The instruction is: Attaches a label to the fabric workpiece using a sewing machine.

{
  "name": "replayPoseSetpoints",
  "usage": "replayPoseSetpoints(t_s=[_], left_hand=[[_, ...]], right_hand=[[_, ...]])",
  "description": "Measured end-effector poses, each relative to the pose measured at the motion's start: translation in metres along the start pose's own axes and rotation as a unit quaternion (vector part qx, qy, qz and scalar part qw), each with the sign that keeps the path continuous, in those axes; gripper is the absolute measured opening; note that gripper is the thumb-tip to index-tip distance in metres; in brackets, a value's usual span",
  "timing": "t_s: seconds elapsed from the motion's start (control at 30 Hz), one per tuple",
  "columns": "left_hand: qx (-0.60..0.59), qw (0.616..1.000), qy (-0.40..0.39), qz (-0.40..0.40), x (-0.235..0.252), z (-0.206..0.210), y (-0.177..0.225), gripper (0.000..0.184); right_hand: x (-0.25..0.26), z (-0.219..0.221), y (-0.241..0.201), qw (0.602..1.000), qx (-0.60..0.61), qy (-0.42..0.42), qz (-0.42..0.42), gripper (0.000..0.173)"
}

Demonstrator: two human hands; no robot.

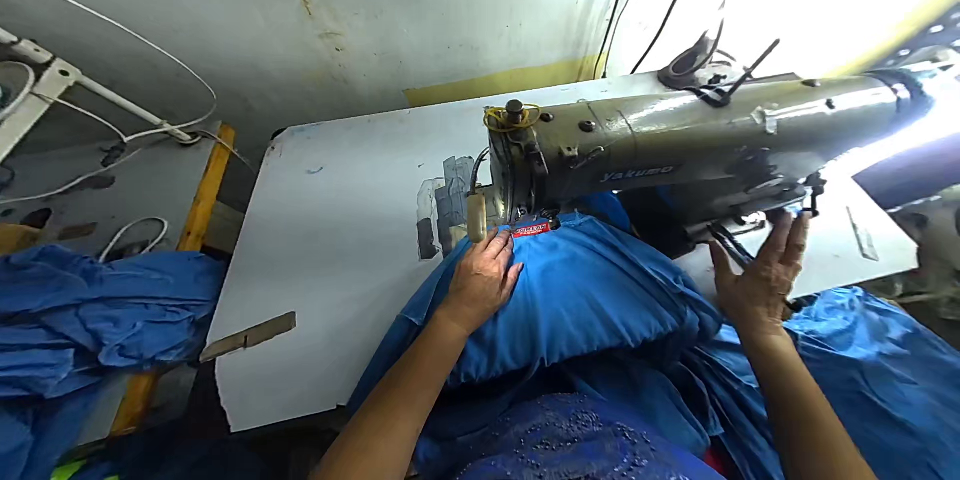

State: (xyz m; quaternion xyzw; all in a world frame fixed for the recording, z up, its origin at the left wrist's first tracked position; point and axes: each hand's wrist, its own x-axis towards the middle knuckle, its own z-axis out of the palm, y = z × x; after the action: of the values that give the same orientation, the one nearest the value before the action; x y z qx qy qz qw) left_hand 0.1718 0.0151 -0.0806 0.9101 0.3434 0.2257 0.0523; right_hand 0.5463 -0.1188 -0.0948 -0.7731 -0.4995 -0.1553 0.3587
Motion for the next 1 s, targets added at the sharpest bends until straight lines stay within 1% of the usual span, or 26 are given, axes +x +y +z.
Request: replayPoseSetpoints(t_s=[0.07, 0.23, 0.43, 0.6, 0.7, 0.77, 0.8, 0.83, 0.87, 0.9, 0.93, 0.97, 1.0], left_hand=[[0.001, 1.000, -0.001, -0.004, 0.001, 0.000, 0.000, 0.043], [-0.016, 0.999, -0.009, -0.026, 0.003, -0.001, -0.003, 0.044], [-0.046, 0.998, -0.022, -0.046, 0.006, -0.002, -0.009, 0.044], [-0.049, 0.997, -0.029, -0.055, 0.007, -0.003, -0.009, 0.043], [-0.050, 0.997, -0.022, -0.054, 0.007, -0.002, -0.010, 0.042], [-0.038, 0.998, -0.015, -0.054, 0.007, -0.002, -0.008, 0.042], [-0.023, 0.998, -0.026, -0.059, 0.007, -0.003, -0.004, 0.042], [-0.005, 0.996, -0.047, -0.069, 0.009, -0.005, 0.000, 0.044], [0.009, 0.994, -0.073, -0.081, 0.011, -0.008, 0.006, 0.045], [0.015, 0.990, -0.101, -0.094, 0.014, -0.011, 0.011, 0.047], [0.017, 0.987, -0.123, -0.106, 0.016, -0.013, 0.014, 0.048], [0.013, 0.985, -0.129, -0.113, 0.016, -0.014, 0.015, 0.050], [0.002, 0.987, -0.114, -0.112, 0.013, -0.012, 0.014, 0.051]], right_hand=[[0.000, 0.002, 0.002, 1.000, -0.001, 0.020, -0.002, 0.093], [0.000, 0.003, 0.003, 1.000, 0.005, -0.002, 0.024, 0.095], [-0.002, 0.005, 0.006, 1.000, 0.010, 0.001, 0.026, 0.094], [-0.002, 0.001, -0.002, 0.999, 0.036, 0.000, 0.039, 0.092], [0.007, -0.005, -0.004, 0.996, 0.068, 0.028, 0.040, 0.089], [0.030, -0.015, 0.001, 0.994, 0.087, 0.061, 0.038, 0.084], [0.050, -0.026, 0.002, 0.992, 0.092, 0.075, 0.048, 0.081], [0.075, -0.041, 0.000, 0.990, 0.087, 0.080, 0.071, 0.076], [0.103, -0.059, -0.008, 0.988, 0.073, 0.071, 0.112, 0.069], [0.133, -0.081, -0.023, 0.983, 0.061, 0.043, 0.166, 0.063], [0.161, -0.101, -0.037, 0.979, 0.061, -0.011, 0.196, 0.063], [0.186, -0.114, -0.049, 0.970, 0.063, -0.058, 0.227, 0.062], [0.205, -0.119, -0.058, 0.955, 0.074, -0.096, 0.270, 0.059]])
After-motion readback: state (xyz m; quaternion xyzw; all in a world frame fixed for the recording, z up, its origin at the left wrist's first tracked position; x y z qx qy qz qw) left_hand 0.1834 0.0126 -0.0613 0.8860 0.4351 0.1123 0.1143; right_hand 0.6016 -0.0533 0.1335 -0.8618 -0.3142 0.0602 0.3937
